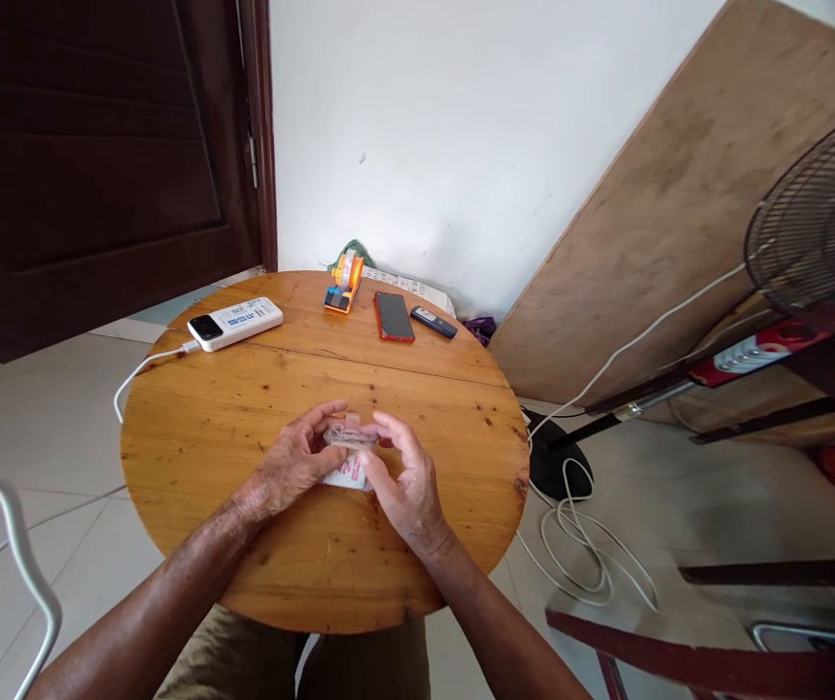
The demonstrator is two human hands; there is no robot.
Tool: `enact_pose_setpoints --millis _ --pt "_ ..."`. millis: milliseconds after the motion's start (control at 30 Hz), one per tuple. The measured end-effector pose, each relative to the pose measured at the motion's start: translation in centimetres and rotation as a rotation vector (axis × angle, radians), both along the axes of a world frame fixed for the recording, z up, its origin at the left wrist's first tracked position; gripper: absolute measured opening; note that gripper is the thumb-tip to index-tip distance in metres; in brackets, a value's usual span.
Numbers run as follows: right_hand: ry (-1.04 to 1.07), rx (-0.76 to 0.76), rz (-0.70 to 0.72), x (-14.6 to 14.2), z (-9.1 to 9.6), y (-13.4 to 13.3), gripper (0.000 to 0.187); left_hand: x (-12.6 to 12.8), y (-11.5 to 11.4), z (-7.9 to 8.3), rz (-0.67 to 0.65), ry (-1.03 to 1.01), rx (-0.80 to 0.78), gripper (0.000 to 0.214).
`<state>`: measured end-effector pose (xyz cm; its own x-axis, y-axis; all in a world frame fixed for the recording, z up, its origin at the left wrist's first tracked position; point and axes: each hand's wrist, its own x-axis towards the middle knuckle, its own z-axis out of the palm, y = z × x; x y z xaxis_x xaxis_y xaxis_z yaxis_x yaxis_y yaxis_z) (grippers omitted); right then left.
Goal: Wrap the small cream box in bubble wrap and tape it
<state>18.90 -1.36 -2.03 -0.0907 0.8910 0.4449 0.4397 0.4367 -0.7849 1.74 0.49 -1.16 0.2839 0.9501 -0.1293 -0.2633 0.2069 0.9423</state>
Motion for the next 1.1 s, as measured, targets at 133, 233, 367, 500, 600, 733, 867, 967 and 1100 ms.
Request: enact_pose_setpoints --millis 133,233,367,500,600,733,867,967,1100 --pt "0.108 -0.164 0.043 0.4 0.6 1.0 0.036 0.0 0.0 0.0 -0.011 0.014 0.007 0.075" --pt "0.157 -0.250 0.095 0.5 1.2 1.8 0.030 0.0 0.0 0.1 -0.012 0.032 0.012 0.077" --pt "0.127 -0.272 0.105 -0.1 2.2 2.9 0.029 0.1 0.0 0.1 -0.009 0.031 0.007 0.085" --pt "0.123 -0.277 0.082 -1.3 2.7 3.8 0.033 0.1 0.0 0.3 -0.004 0.059 0.010 0.088" --pt "0.237 -0.309 0.107 -1.9 2.6 4.3 0.033 0.1 0.0 0.4 0.004 0.086 0.013 0.089" --pt "0.330 -0.316 0.102 -2.0 2.3 4.6 0.031 0.1 0.2 0.3 0.006 0.076 0.005 0.089" --pt "0.343 -0.298 0.100 -1.8 2.2 4.8 0.029 0.2 0.4 -0.1 0.032 0.013 -0.027 0.087" --pt "0.302 -0.255 0.094 -1.9 2.0 4.7 0.030 0.1 0.5 -0.2 0.055 0.015 -0.033 0.081" --pt "0.198 -0.162 0.082 -2.0 2.0 4.4 0.029 -0.2 0.6 0.0 0.046 0.044 -0.024 0.070"
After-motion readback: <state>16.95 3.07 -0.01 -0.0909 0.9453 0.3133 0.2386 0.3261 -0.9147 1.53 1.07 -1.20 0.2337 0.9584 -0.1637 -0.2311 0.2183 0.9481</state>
